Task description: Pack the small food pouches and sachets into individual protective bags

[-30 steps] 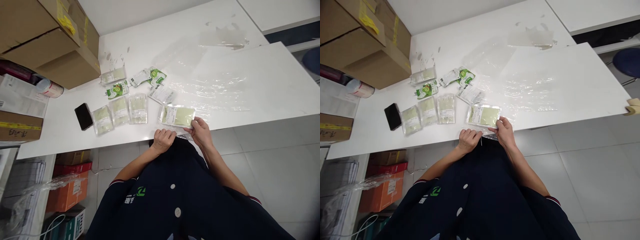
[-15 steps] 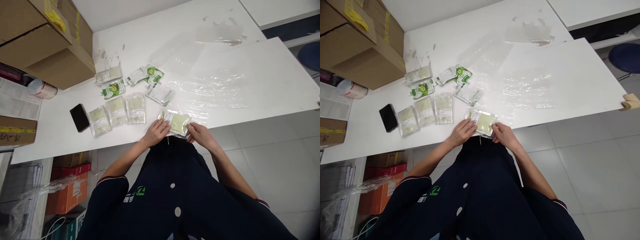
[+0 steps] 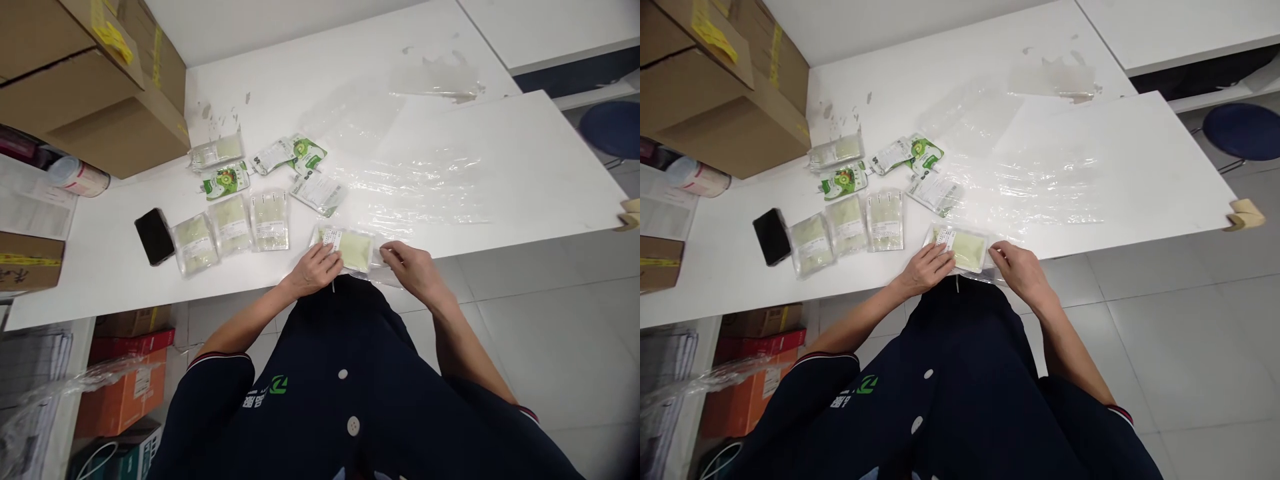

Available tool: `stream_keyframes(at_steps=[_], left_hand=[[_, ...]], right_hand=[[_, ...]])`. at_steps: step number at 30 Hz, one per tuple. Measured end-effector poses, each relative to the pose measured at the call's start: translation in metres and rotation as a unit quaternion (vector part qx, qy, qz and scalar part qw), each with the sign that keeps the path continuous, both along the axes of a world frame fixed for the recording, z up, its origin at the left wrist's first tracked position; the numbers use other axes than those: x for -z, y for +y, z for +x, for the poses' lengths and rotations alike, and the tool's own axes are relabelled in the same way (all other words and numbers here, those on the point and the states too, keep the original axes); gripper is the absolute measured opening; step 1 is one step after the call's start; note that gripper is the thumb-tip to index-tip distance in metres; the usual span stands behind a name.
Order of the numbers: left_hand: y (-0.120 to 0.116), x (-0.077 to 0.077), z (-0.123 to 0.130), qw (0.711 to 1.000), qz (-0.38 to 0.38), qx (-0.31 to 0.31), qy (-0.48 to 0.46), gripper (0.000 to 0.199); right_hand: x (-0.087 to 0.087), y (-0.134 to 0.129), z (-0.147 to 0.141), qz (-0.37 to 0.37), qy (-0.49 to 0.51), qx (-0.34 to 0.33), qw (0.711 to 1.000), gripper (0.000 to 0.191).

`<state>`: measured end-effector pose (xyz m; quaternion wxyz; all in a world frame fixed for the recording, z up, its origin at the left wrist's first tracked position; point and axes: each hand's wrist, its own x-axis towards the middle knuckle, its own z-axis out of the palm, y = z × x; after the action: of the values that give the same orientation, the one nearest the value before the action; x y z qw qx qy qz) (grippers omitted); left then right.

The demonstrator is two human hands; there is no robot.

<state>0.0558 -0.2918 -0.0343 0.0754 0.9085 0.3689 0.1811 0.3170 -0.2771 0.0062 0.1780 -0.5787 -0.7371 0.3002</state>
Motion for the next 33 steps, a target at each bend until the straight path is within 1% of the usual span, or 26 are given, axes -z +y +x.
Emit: stream_keyframes(at_steps=[3,5,7,8,10,12,15,17,18,19,21,23,26,29,33], left_hand=[[-0.015,-0.014,0.008,1.0,0.022,-0.018,0.001,0.026],[-0.02,-0.028,0.014,0.999,0.042,-0.029,0.018,0.027],[-0.017,-0.041,0.019,0.997,0.05,-0.041,0.042,0.03],[-0.01,-0.047,0.021,0.996,0.049,-0.051,0.054,0.032],[0.011,-0.054,0.024,0.994,0.041,-0.076,0.074,0.036],[0.04,-0.055,0.025,0.992,0.035,-0.094,0.079,0.038],[0.084,-0.048,0.022,0.991,0.035,-0.102,0.078,0.036],[0.108,-0.04,0.018,0.991,0.021,-0.098,0.086,0.034],[0.117,-0.036,0.017,0.991,0.007,-0.093,0.092,0.033],[0.124,-0.031,0.016,0.991,-0.009,-0.086,0.099,0.032],[0.134,-0.024,0.015,0.99,-0.043,-0.071,0.111,0.028],[0.139,-0.02,0.015,0.988,-0.067,-0.061,0.128,0.024],[0.142,-0.018,0.015,0.984,-0.081,-0.054,0.15,0.022],[0.142,-0.019,0.015,0.982,-0.095,-0.043,0.155,0.023],[0.143,-0.018,0.02,0.981,-0.109,-0.035,0.157,0.025]], right_hand=[[-0.025,-0.016,0.022,-0.011,0.072,-0.039,0.997,0.034],[-0.041,-0.025,0.034,-0.028,0.09,-0.077,0.993,0.044],[-0.05,-0.03,0.041,-0.029,0.094,-0.099,0.99,0.053],[-0.05,-0.03,0.042,-0.018,0.091,-0.098,0.991,0.055],[-0.046,-0.027,0.039,0.031,0.067,-0.076,0.994,0.055],[-0.037,-0.02,0.034,0.115,0.032,-0.034,0.992,0.052],[-0.025,-0.008,0.025,0.249,-0.001,0.038,0.968,0.049],[-0.019,-0.001,0.02,0.3,-0.005,0.058,0.952,0.046],[-0.017,0.001,0.018,0.31,-0.009,0.05,0.949,0.045],[-0.014,0.004,0.015,0.31,-0.015,0.027,0.95,0.043],[-0.006,0.009,0.008,0.287,-0.037,-0.047,0.956,0.04],[0.003,0.015,0.001,0.254,-0.075,-0.125,0.956,0.041],[0.016,0.025,-0.009,0.222,-0.138,-0.208,0.943,0.045],[0.024,0.034,-0.017,0.225,-0.174,-0.252,0.925,0.046],[0.024,0.042,-0.026,0.223,-0.194,-0.267,0.917,0.048]])
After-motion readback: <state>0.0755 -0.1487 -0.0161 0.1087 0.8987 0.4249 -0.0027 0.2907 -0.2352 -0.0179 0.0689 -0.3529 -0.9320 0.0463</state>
